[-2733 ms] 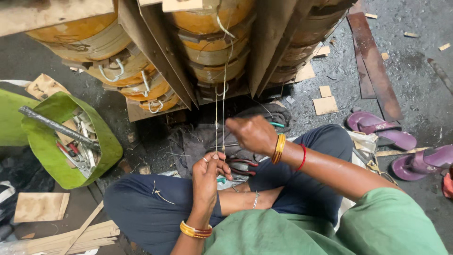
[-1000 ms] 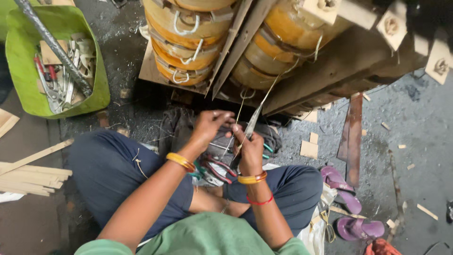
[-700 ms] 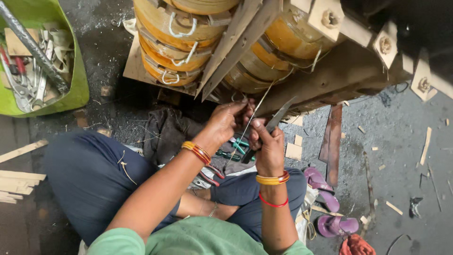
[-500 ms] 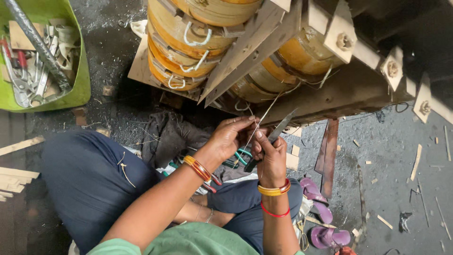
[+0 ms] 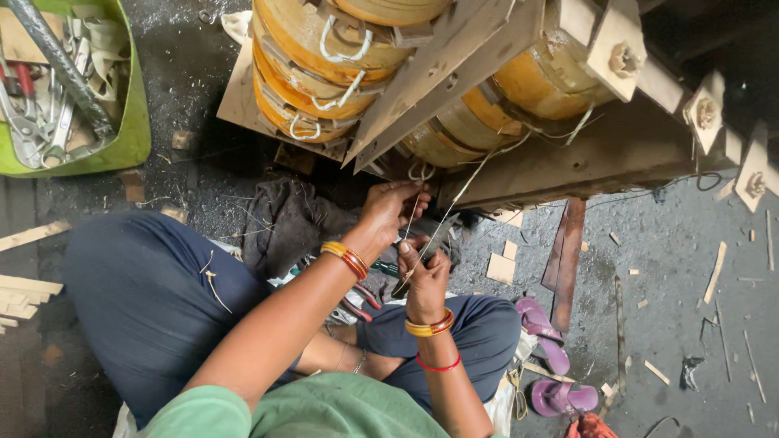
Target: The person sits on the floor and uses pliers and a screwdriver to manipulate and secure thin wires or strings on a wooden structure with stacked circular components. The person repeatedly cuts, pulls, and ties the wires to the structure.
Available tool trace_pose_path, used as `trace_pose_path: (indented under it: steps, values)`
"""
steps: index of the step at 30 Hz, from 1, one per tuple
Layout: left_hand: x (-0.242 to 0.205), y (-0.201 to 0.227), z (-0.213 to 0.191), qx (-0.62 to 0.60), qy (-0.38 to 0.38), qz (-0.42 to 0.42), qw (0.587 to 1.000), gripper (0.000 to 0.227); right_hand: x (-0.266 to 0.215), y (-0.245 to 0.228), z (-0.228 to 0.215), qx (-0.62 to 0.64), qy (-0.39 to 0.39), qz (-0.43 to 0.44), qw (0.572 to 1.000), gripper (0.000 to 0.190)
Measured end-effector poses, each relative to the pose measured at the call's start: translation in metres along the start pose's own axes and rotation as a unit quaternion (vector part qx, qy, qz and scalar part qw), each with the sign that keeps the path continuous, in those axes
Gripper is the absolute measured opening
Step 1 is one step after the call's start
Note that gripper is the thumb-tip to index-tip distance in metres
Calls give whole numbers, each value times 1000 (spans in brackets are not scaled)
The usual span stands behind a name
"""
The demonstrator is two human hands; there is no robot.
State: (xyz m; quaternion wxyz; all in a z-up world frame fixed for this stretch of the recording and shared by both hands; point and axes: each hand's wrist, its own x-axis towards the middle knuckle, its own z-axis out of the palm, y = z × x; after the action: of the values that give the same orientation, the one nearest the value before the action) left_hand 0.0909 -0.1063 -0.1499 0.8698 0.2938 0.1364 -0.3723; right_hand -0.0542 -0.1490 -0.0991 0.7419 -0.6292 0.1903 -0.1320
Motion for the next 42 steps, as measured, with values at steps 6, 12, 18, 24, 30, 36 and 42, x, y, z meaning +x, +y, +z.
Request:
trace_pose_path:
  steps: [6,12,18,24,30,36,42]
  values:
    - [-12,-1,-7,-34,-2,40,999,8,10,-19,-5,-181,15,51,982,14]
    - [-15,4,1,-48,14,47,998,6,30,-52,-16,-478,19,-174,861,16]
    - [-36,9,-3,-63,-53,82,993,23,53,-54,-6,-576,-15,-313,755,5]
    - [-53,15,-8,-95,-70,18,993,32,46,-52,2,-649,4,-284,706,3]
    - [-49,16,-13,-116,-76,-36,990,39,48,-55,-1,-658,6,-266,705,6]
    - [-55,23,-15,-82,-35,-17,996,37,55,-71,-7,-679,-54,-275,678,8]
    - [-62,22,-19,-37,1,13,999,31,48,-80,-1,-692,-95,-222,680,8]
